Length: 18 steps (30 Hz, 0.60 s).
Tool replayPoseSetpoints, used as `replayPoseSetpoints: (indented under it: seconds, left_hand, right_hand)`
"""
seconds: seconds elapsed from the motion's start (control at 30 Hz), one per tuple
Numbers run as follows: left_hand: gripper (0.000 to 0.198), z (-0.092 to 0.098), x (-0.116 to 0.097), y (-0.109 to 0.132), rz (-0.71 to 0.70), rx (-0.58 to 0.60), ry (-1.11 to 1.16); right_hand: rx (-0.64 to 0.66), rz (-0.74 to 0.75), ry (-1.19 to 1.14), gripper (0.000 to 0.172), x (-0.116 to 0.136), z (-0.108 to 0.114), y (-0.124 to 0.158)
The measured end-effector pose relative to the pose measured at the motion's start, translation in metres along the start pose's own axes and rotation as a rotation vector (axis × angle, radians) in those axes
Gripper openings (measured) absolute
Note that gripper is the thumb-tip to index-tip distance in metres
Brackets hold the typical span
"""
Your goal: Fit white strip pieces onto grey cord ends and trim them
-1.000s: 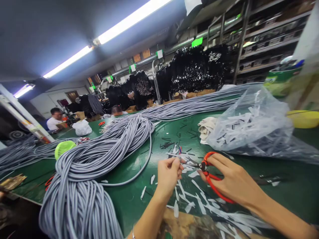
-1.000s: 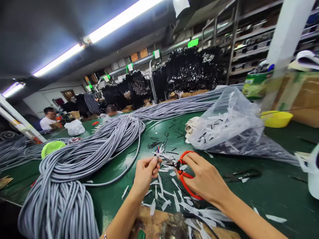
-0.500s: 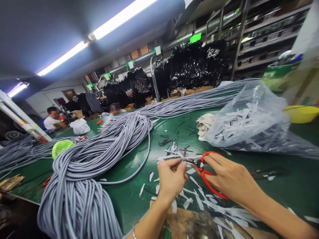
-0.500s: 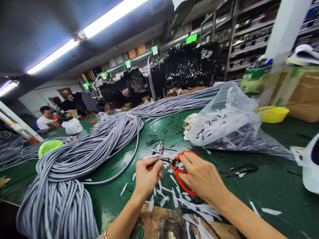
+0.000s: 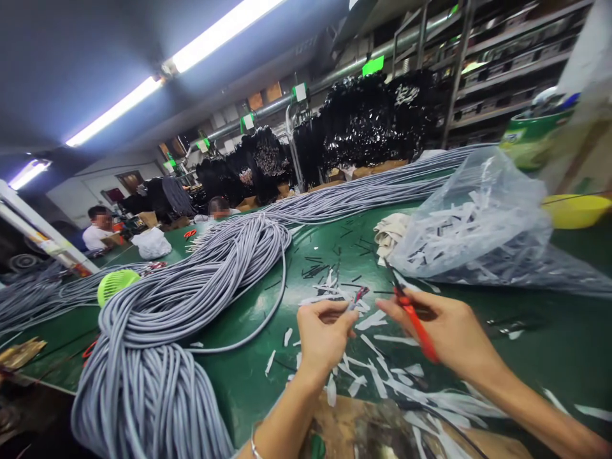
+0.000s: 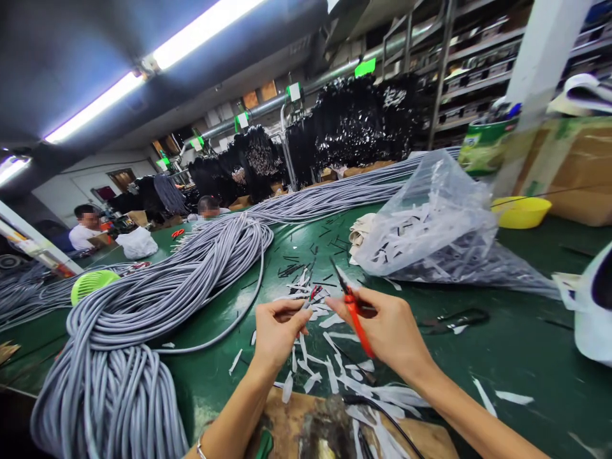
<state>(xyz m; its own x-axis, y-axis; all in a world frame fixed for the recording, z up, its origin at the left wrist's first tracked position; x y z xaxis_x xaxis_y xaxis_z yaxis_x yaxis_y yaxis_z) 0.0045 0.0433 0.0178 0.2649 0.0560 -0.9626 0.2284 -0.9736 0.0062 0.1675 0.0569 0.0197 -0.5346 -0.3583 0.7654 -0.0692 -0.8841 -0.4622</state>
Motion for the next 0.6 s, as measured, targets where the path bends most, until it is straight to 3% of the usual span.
replayPoseSetpoints:
  seconds: [0.1,0.2,0.47,0.6]
  left_hand:
    - [0.006,0.0,0.005,0.001,-0.08,0.06,-0.024]
    - [0.01,0.0,0.009,0.001,-0.132,0.087,-0.043]
    - [0.053,-0.013,0.011,0.001,0.057,0.113,0.153]
    - [0.054,-0.016,0.008,0.004,0.064,0.151,0.206]
  right_hand:
    - [0.044,-0.088,-0.223,0.058,0.004,-0.008,-0.003]
    - [-0.011,-0.122,-0.26,0.054,0.008,-0.007,-0.001]
    - [0.033,-0.177,-0.344,0.045,0.017,-0.007,0.006]
    - [0.093,-0.219,-0.393,0.04,0.02,-0.011,0.007]
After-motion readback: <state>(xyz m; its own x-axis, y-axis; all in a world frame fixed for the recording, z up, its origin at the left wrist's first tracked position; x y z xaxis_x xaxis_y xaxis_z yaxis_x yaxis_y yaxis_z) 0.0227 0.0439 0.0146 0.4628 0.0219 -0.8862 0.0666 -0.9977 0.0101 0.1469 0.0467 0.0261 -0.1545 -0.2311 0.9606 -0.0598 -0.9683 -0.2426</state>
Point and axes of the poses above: each hand's wrist, its own y-axis away from the middle knuckle, its own z-axis out of the back of the hand, x = y × z, the point moved 5 cm from there along -y, towards the middle knuckle, and after that the axes turned 13 degrees about y, right-handed, at the moved point
